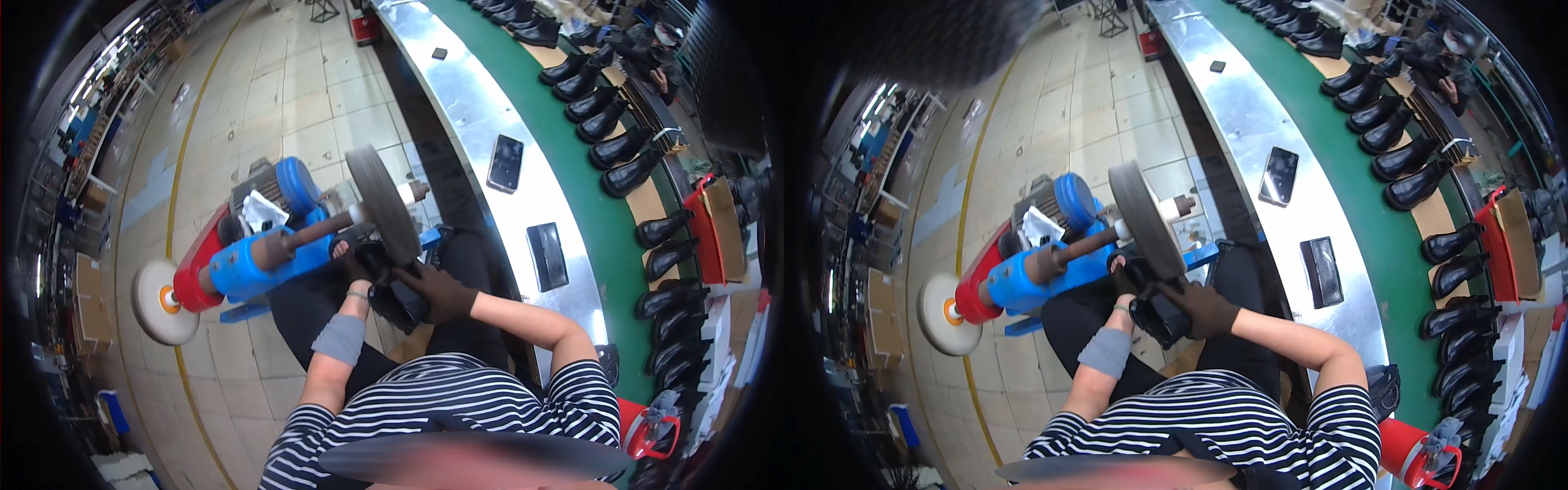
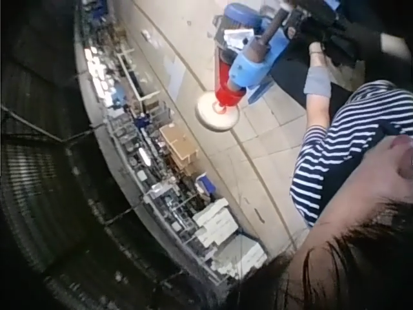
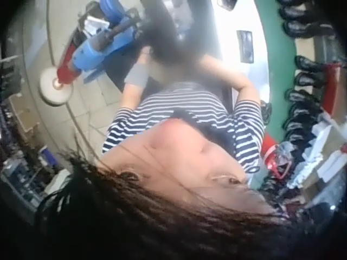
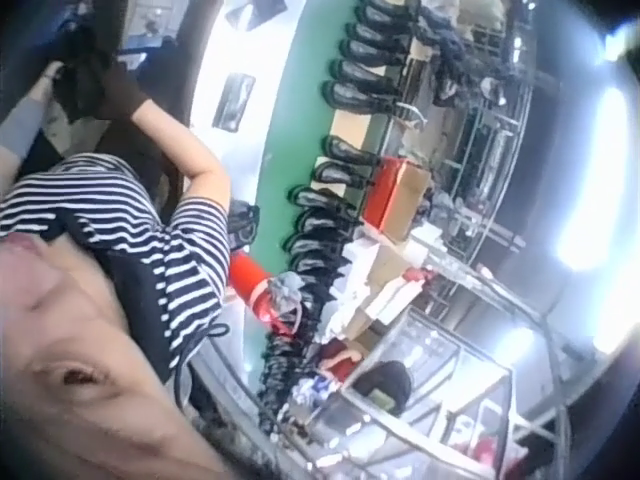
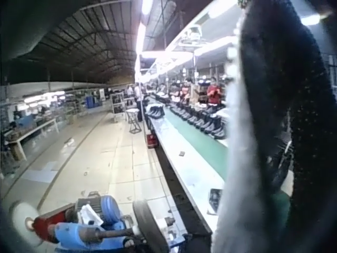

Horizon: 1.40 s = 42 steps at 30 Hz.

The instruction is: Polishing and finishing leather boots using an industrial rotating buffing machine.

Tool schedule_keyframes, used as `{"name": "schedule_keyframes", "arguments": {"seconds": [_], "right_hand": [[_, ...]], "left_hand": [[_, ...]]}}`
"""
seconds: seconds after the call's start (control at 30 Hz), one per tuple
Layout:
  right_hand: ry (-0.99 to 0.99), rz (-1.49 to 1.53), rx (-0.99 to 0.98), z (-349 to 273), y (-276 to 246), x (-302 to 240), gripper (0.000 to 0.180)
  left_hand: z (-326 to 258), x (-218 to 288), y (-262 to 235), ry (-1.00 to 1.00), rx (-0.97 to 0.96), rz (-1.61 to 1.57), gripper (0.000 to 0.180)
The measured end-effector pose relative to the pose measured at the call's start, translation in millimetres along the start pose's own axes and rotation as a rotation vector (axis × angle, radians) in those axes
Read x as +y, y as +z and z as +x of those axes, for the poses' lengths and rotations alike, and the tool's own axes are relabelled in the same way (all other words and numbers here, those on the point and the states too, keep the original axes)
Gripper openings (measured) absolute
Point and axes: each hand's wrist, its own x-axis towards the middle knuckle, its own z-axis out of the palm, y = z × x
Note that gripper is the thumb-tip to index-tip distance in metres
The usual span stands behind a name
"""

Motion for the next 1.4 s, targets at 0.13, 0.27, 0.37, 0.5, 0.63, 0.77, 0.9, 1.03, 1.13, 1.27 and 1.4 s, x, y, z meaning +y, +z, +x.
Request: {"name": "schedule_keyframes", "arguments": {"seconds": [0.13, 0.27, 0.37, 0.5, 0.63, 0.77, 0.9, 1.03, 1.13, 1.27, 1.4], "right_hand": [[-0.014, 0.086, 0.039, -30, -15, -16, 0.102], [0.075, 0.144, 0.001, -72, -48, -13, 0.103], [-0.001, 0.314, 0.000, -82, -77, -11, 0.102], [-0.094, 0.585, 0.185, -107, -90, 43, 0.083], [0.382, 1.140, 0.278, -119, -76, 71, 0.073], [0.318, 1.657, 0.176, -93, -11, 83, 0.069], [0.494, 1.785, 0.195, -62, 38, 55, 0.051], [0.505, 1.611, 0.457, -30, 72, 58, 0.040], [0.557, 1.681, 0.258, -15, 94, 105, 0.039], [0.608, 1.684, 0.129, 20, 80, 126, 0.040], [0.456, 1.156, -0.154, 49, 89, 173, 0.028]], "left_hand": [[7, -3, -31, 0.061, 0.006, 0.045, 0.043], [-48, -38, 42, -0.056, -0.542, -0.032, 0.033], [-63, -41, 45, 0.082, -0.428, 0.448, 0.031], [-138, -29, 120, 0.336, -0.455, 1.454, 0.040], [-202, -15, 185, 0.145, -0.642, 1.017, 0.054], [-188, -17, 150, -0.610, -0.513, 0.443, 0.052], [-195, -29, 140, -0.472, -0.295, 0.443, 0.042], [-128, -42, 79, -0.537, -0.262, 0.325, 0.037], [-101, -53, 94, -0.316, -0.328, 0.652, 0.034], [-88, -38, 84, -0.356, -0.086, 0.379, 0.046], [-57, -51, -5, -0.270, -0.279, 0.265, 0.059]]}}
